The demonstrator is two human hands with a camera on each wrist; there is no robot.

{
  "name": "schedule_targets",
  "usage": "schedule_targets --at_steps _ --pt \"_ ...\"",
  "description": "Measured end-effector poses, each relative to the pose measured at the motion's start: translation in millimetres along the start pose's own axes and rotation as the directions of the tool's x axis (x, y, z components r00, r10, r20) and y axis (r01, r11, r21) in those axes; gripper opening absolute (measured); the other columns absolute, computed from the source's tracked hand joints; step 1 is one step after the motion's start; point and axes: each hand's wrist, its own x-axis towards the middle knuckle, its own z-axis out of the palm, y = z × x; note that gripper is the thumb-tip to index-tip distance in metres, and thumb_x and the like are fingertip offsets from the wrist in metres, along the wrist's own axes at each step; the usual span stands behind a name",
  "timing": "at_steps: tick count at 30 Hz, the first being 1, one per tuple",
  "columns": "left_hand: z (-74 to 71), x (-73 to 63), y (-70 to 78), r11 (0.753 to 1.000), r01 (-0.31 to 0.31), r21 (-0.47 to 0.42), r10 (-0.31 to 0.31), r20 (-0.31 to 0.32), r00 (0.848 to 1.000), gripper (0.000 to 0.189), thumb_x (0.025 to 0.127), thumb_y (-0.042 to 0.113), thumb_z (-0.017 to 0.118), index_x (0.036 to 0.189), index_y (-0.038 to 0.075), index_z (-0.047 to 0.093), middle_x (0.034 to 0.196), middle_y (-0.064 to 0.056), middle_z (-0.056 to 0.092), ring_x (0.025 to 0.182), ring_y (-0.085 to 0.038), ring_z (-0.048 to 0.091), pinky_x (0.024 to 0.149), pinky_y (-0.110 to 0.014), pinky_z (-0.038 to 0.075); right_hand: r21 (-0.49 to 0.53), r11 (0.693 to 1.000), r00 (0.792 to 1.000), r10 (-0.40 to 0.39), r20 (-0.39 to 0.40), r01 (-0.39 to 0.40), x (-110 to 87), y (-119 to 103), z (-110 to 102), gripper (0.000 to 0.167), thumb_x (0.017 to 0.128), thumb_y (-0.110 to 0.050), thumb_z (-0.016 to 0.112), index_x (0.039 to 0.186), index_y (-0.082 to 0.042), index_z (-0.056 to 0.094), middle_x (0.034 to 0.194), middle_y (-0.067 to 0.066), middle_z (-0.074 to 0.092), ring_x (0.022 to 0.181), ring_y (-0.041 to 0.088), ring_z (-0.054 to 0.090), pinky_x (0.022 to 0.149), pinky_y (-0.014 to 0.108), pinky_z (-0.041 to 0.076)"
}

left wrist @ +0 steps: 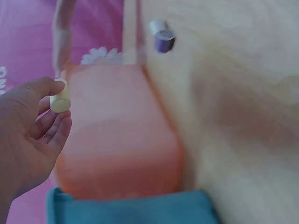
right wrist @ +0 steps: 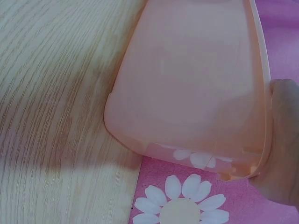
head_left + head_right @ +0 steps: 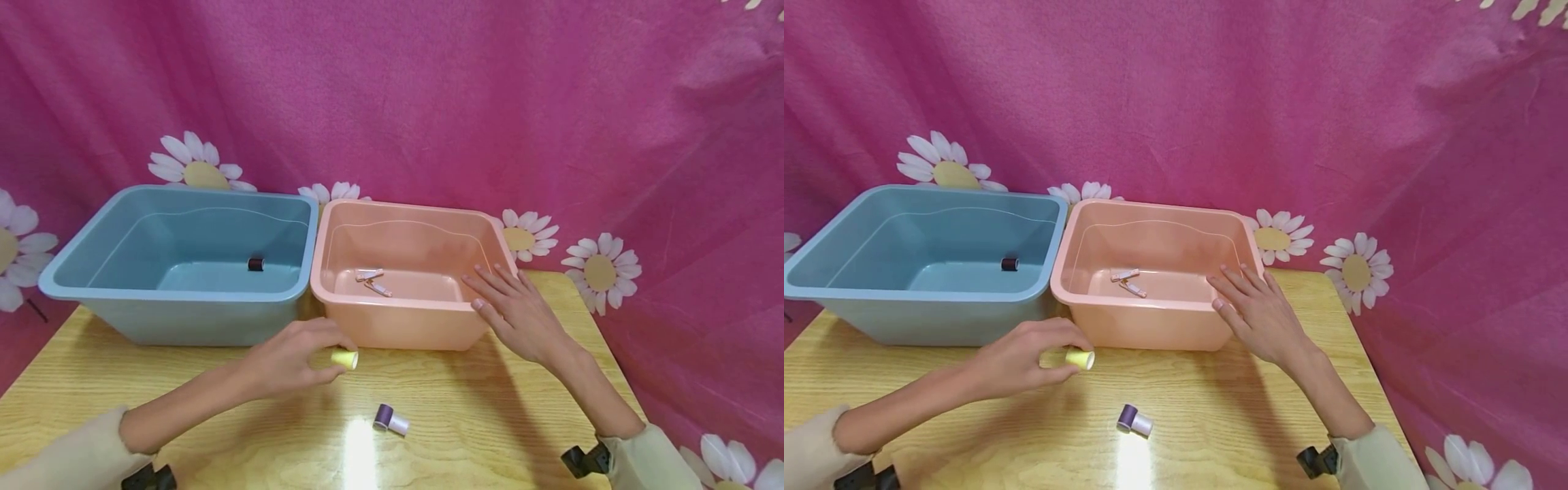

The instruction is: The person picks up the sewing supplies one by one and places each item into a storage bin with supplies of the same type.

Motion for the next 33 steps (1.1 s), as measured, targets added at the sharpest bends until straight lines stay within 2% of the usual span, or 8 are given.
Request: schedule_targets --at_steps 4,7,12,16,21,28,30,33 --pt "-18.5 0.9 4.4 0.996 -0.086 0.013 0.086 -0.059 0.995 0.025 0.084 0.000 0.078 0.107 0.008 0.072 0.101 0.002 0.067 0.089 -0.010 0.060 0.074 -0.024 0.055 -0.002 1.000 1.000 -0.004 -0.003 0.004 0.4 -0.3 0.0 0.048 0.107 -0.038 0.043 0.150 -0.017 0.048 0.156 0.009 0.038 0.146 0.039 0.025 0.115 0.063 0.013" --pt "-33.0 0.6 6.3 0.992 -0.117 0.037 0.121 -0.108 0.987 0.031 0.080 -0.001 0.081 0.108 0.008 0.072 0.104 0.001 0.069 0.089 -0.011 0.060 0.073 -0.025 0.056 -0.002 1.000 1.000 -0.007 -0.005 0.007 0.9 -0.4 0.3 0.048 0.107 -0.038 0.043 0.150 -0.018 0.047 0.156 0.008 0.038 0.146 0.039 0.025 0.115 0.063 0.013" --pt "-56.8 0.5 4.8 0.990 -0.110 0.085 0.123 -0.180 0.976 0.035 0.078 0.000 0.084 0.109 0.010 0.072 0.103 0.004 0.069 0.086 -0.008 0.059 0.070 -0.024 0.055 0.003 1.000 1.000 -0.007 -0.005 0.007 1.0 -0.9 0.4 0.048 0.107 -0.037 0.043 0.150 -0.017 0.047 0.156 0.009 0.039 0.146 0.039 0.025 0.115 0.063 0.013" --pt "-72.5 0.5 0.3 0.991 -0.093 0.094 0.112 -0.227 0.968 0.035 0.077 -0.001 0.084 0.108 0.010 0.072 0.100 0.007 0.068 0.087 -0.008 0.060 0.073 -0.023 0.054 0.007 1.000 1.000 -0.003 -0.003 0.003 0.8 -1.4 0.6 0.048 0.107 -0.037 0.044 0.150 -0.016 0.048 0.156 0.009 0.038 0.146 0.039 0.025 0.115 0.063 0.013" --pt "-88.2 -2.1 -8.3 0.990 -0.035 0.134 0.073 -0.290 0.954 0.035 0.075 -0.003 0.084 0.107 0.009 0.073 0.098 0.007 0.068 0.086 -0.008 0.059 0.075 -0.017 0.050 0.010 1.000 1.000 -0.003 -0.002 0.003 1.3 -1.9 1.5 0.048 0.107 -0.037 0.043 0.150 -0.016 0.048 0.156 0.009 0.039 0.146 0.039 0.025 0.115 0.062 0.012" --pt "-112.8 -10.7 -26.0 0.969 0.175 0.173 -0.117 -0.305 0.945 0.031 0.081 0.007 0.083 0.110 0.010 0.073 0.099 0.004 0.069 0.084 -0.010 0.062 0.076 -0.011 0.047 0.008 1.000 1.000 -0.007 -0.010 0.007 0.2 -2.3 1.1 0.048 0.107 -0.036 0.043 0.150 -0.016 0.048 0.155 0.010 0.040 0.145 0.040 0.026 0.115 0.062 0.013" --pt "-120.0 -13.6 -31.9 0.962 0.223 0.158 -0.167 -0.305 0.938 0.031 0.083 0.009 0.082 0.112 0.009 0.073 0.101 0.000 0.070 0.086 -0.012 0.065 0.077 -0.011 0.047 0.008 1.000 1.000 -0.005 -0.009 0.005 -0.1 -2.5 0.1 0.048 0.107 -0.036 0.043 0.150 -0.015 0.048 0.155 0.010 0.040 0.145 0.040 0.026 0.115 0.063 0.013" --pt "-129.2 -17.7 -39.6 0.944 0.301 0.137 -0.247 -0.312 0.918 0.032 0.084 0.009 0.081 0.114 0.007 0.072 0.103 -0.003 0.070 0.088 -0.018 0.067 0.077 -0.009 0.046 0.010 1.000 1.000 -0.003 -0.008 0.003 0.0 -2.3 -1.0 0.048 0.107 -0.036 0.043 0.150 -0.015 0.048 0.155 0.010 0.040 0.145 0.040 0.026 0.114 0.063 0.013"
